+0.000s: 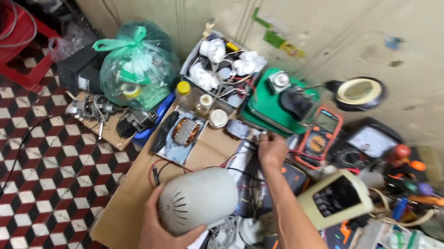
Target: The person disassembles a handheld electric device, likely a fan, by removing the outer casing and internal components. They use a power drill to remove screws and a cloth to wipe the interior and exterior surfaces of the device parts.
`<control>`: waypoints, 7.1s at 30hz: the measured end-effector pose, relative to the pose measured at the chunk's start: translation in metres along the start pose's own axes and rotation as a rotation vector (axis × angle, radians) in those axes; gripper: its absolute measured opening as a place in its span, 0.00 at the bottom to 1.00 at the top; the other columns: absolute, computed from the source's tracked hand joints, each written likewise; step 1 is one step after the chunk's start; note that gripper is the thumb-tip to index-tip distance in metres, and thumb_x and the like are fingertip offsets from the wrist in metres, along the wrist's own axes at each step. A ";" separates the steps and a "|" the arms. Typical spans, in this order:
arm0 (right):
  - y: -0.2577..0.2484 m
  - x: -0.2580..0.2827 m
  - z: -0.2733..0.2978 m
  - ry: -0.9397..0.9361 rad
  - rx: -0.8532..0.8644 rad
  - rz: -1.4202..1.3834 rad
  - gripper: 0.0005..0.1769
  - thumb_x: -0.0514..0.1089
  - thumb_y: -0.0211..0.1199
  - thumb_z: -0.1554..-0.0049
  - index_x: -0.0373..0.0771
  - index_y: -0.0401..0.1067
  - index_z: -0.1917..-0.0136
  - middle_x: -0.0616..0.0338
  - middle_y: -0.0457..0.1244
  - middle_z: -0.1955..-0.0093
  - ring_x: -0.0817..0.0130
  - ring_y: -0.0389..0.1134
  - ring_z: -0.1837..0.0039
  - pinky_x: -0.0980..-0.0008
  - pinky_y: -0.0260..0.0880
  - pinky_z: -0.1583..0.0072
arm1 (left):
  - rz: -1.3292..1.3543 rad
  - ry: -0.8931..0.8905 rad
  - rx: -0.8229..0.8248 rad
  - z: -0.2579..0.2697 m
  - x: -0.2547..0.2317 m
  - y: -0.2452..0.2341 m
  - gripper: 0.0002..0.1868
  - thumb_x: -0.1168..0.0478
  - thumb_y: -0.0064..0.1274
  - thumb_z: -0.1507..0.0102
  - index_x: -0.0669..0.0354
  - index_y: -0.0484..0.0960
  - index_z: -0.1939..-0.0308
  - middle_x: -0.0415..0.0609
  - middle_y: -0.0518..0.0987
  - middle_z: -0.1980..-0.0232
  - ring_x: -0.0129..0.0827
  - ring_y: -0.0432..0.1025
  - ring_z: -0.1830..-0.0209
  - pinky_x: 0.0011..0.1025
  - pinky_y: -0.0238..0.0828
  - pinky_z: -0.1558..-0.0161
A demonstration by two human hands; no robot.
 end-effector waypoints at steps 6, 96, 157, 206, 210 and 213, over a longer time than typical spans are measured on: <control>0.026 -0.009 0.014 -0.285 -0.226 0.263 0.12 0.40 0.70 0.51 0.33 0.77 0.54 0.37 0.66 0.53 0.38 0.68 0.49 0.47 0.68 0.46 | 0.094 -0.024 0.032 -0.020 -0.003 -0.002 0.61 0.57 0.77 0.61 0.58 0.56 0.29 0.57 0.71 0.37 0.42 0.71 0.38 0.40 0.70 0.40; -0.143 -0.209 0.309 0.496 0.169 -0.653 0.12 0.42 0.61 0.39 0.32 0.77 0.49 0.60 0.70 0.57 0.76 0.68 0.55 0.75 0.68 0.52 | -0.543 0.543 0.452 0.190 0.031 0.235 0.61 0.54 0.78 0.60 0.51 0.57 0.28 0.70 0.55 0.26 0.66 0.53 0.27 0.52 0.55 0.31; -0.227 -0.025 0.337 -0.945 0.516 0.151 0.11 0.35 0.60 0.51 0.35 0.65 0.54 0.50 0.56 0.56 0.51 0.62 0.50 0.55 0.64 0.48 | -0.044 0.428 0.434 0.182 0.080 0.215 0.39 0.69 0.58 0.43 0.56 0.63 0.28 0.59 0.65 0.23 0.56 0.63 0.26 0.39 0.63 0.31; -0.257 -0.039 0.337 -0.967 0.397 0.294 0.12 0.37 0.67 0.50 0.39 0.73 0.52 0.55 0.60 0.56 0.56 0.61 0.50 0.57 0.59 0.49 | -0.376 0.700 0.064 0.200 0.070 0.220 0.49 0.64 0.67 0.51 0.52 0.66 0.26 0.51 0.73 0.34 0.46 0.65 0.32 0.43 0.58 0.32; -0.269 -0.070 0.346 -0.903 0.335 0.291 0.16 0.34 0.66 0.51 0.39 0.74 0.47 0.54 0.62 0.53 0.55 0.64 0.49 0.57 0.63 0.47 | -0.380 0.690 0.188 0.192 0.063 0.220 0.53 0.56 0.74 0.59 0.54 0.68 0.30 0.53 0.73 0.39 0.48 0.67 0.37 0.45 0.59 0.36; -0.269 -0.105 0.347 -0.664 0.264 0.197 0.13 0.34 0.66 0.48 0.37 0.74 0.48 0.52 0.64 0.50 0.54 0.66 0.49 0.58 0.67 0.48 | -0.396 0.683 0.233 0.191 0.057 0.218 0.57 0.49 0.76 0.62 0.55 0.68 0.31 0.53 0.74 0.40 0.48 0.67 0.38 0.45 0.60 0.37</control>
Point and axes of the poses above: each hand's wrist, its own z-axis away from the middle knuckle, its own y-axis out of the palm, x = y × z, the point moved 5 cm from there along -z, towards the middle knuckle
